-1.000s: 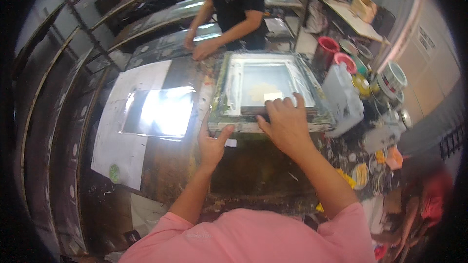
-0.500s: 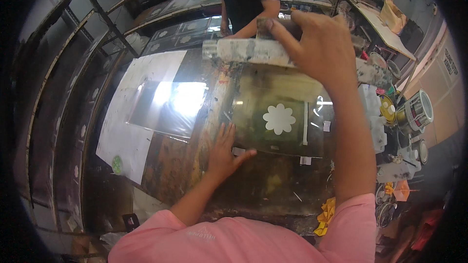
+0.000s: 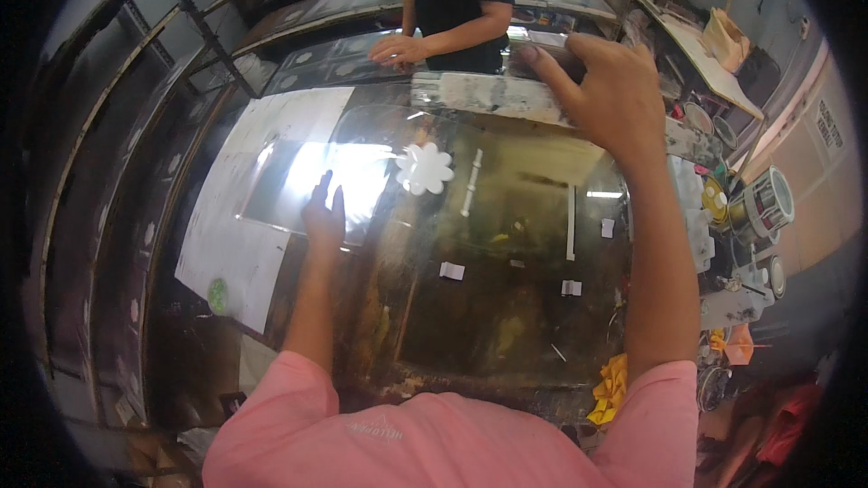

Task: The person uses a squeegee to spread white ink across a screen printing frame placed over a transparent sheet. They repeatedly pull the ink across the mesh to transfer a flower design onto the sheet below.

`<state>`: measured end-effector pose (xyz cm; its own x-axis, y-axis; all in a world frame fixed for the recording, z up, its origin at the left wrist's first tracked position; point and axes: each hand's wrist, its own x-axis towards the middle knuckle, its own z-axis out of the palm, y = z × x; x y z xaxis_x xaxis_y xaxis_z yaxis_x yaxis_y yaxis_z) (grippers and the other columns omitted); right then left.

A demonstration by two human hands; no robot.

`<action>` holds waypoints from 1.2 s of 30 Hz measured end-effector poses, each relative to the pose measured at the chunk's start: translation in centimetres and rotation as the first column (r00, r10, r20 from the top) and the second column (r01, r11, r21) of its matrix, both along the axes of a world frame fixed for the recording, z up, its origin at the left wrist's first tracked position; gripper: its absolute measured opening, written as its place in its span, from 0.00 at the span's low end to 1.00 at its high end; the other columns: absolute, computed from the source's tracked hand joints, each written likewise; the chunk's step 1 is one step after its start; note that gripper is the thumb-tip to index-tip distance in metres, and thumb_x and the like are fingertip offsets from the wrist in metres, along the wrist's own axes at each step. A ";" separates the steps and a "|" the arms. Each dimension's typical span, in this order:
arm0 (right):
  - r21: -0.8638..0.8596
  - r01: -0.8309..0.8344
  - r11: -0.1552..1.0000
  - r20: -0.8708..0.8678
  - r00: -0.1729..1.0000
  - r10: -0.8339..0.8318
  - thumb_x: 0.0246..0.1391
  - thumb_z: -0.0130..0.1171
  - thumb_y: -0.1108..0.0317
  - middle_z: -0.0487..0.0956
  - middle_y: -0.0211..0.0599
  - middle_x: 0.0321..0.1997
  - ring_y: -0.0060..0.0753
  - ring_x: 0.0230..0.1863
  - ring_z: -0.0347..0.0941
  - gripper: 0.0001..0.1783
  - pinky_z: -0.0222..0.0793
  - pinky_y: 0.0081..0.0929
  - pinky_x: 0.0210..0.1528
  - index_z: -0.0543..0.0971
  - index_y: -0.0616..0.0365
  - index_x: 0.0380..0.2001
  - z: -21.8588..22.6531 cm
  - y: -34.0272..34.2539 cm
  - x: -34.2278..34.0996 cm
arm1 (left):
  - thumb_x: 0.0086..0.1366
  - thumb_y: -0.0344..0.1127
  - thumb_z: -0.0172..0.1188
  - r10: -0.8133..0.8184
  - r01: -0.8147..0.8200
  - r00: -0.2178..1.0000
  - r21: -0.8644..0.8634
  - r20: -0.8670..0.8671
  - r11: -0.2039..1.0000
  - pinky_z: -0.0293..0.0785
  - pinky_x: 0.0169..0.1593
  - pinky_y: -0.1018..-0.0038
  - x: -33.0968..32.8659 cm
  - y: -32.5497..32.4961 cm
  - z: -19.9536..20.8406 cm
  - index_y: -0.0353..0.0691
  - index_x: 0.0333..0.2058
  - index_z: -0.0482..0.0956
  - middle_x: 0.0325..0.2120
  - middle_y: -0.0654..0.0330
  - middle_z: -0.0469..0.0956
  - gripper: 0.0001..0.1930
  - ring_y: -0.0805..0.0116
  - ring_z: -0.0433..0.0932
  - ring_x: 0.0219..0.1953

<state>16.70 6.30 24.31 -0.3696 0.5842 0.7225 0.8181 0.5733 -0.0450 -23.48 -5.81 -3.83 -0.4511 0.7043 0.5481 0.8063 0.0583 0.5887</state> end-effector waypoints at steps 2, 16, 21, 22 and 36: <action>-0.035 0.033 0.999 0.034 0.999 -0.032 0.66 0.60 0.37 0.83 0.49 0.28 0.56 0.33 0.78 0.34 0.66 0.45 0.46 0.82 0.63 0.28 0.2 -1.1 -0.5 | 0.75 0.41 0.59 0.047 -0.048 0.999 -0.072 -0.022 0.996 0.72 0.67 0.55 -4.3 -0.1 -0.9 0.36 0.66 0.76 0.61 0.39 0.79 0.25 0.41 0.78 0.64; -0.141 0.042 0.989 -0.031 0.998 -0.046 0.65 0.59 0.36 0.81 0.58 0.27 0.64 0.35 0.78 0.35 0.69 0.54 0.44 0.84 0.65 0.31 -0.7 -3.4 -2.3 | 0.81 0.55 0.43 -0.097 -0.146 0.911 -0.532 -0.401 0.834 0.32 0.77 0.28 -1.0 -8.9 -5.8 0.46 0.73 0.69 0.75 0.52 0.66 0.30 0.44 0.59 0.78; -0.170 0.082 0.982 0.028 0.997 -0.078 0.65 0.60 0.38 0.80 0.57 0.26 0.64 0.34 0.78 0.33 0.69 0.53 0.42 0.85 0.65 0.34 -0.9 -3.2 -1.7 | 0.80 0.48 0.42 -0.102 -0.086 0.890 -0.383 -0.445 0.920 0.38 0.76 0.28 -2.1 -7.3 -2.9 0.43 0.54 0.82 0.58 0.54 0.81 0.22 0.49 0.77 0.61; -0.142 0.114 0.983 0.118 0.988 -0.097 0.66 0.60 0.39 0.80 0.58 0.27 0.64 0.34 0.78 0.33 0.70 0.53 0.43 0.85 0.65 0.36 -0.9 -3.0 -1.6 | 0.80 0.46 0.42 -0.125 -0.080 0.909 -0.459 -0.398 0.885 0.42 0.75 0.28 -2.1 -7.1 -1.4 0.42 0.50 0.83 0.53 0.54 0.84 0.21 0.50 0.80 0.56; -0.052 0.002 0.999 0.019 1.000 -0.001 0.65 0.55 0.31 0.81 0.55 0.23 0.57 0.28 0.80 0.41 0.73 0.49 0.35 0.82 0.64 0.21 -2.3 2.2 1.3 | 0.52 0.92 0.51 -0.629 0.416 0.730 -0.556 -0.267 0.720 0.23 0.75 0.26 18.9 -0.9 -3.0 0.31 0.75 0.63 0.76 0.33 0.56 0.70 0.30 0.49 0.79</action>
